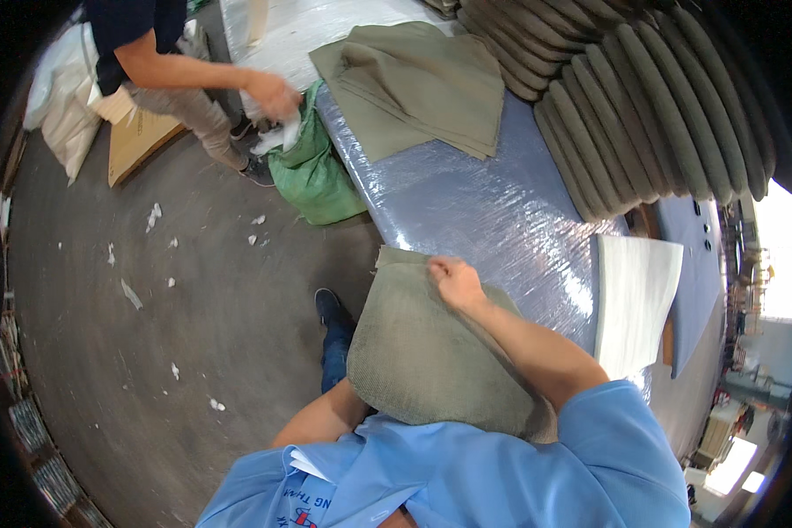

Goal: The person repeatedly folds and stacks olive-green fabric cushions on a table. They handle each cushion one at a time, aligning edges and pressing the folds before placing them on a growing stack. A coworker is visible in the background handling white foam pieces.

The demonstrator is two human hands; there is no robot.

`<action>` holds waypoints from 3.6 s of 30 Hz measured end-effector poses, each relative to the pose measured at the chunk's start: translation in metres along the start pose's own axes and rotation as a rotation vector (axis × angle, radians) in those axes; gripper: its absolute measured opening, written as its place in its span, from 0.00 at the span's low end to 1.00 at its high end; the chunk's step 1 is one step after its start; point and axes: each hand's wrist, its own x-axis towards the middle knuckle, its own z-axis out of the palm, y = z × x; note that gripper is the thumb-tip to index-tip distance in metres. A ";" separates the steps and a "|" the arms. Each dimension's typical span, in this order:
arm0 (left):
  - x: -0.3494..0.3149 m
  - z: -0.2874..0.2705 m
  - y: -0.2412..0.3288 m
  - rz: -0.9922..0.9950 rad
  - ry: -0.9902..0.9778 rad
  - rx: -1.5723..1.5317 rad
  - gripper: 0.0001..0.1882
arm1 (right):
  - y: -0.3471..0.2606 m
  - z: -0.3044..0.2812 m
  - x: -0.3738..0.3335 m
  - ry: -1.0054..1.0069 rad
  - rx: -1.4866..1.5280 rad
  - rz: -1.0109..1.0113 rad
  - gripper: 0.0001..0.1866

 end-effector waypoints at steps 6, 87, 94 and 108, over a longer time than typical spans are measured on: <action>0.066 -0.037 0.035 0.184 -0.220 -0.393 0.29 | 0.031 0.020 0.031 0.371 -0.671 -0.172 0.11; 0.063 -0.061 -0.097 0.156 0.204 -0.103 0.44 | 0.098 0.032 -0.001 0.062 -0.165 0.149 0.35; 0.066 -0.046 -0.054 0.174 0.047 -0.192 0.47 | 0.066 0.046 0.024 0.033 -0.240 0.146 0.30; 0.095 -0.090 -0.040 0.053 0.173 -0.127 0.48 | 0.079 0.070 0.036 0.326 -0.354 -0.211 0.13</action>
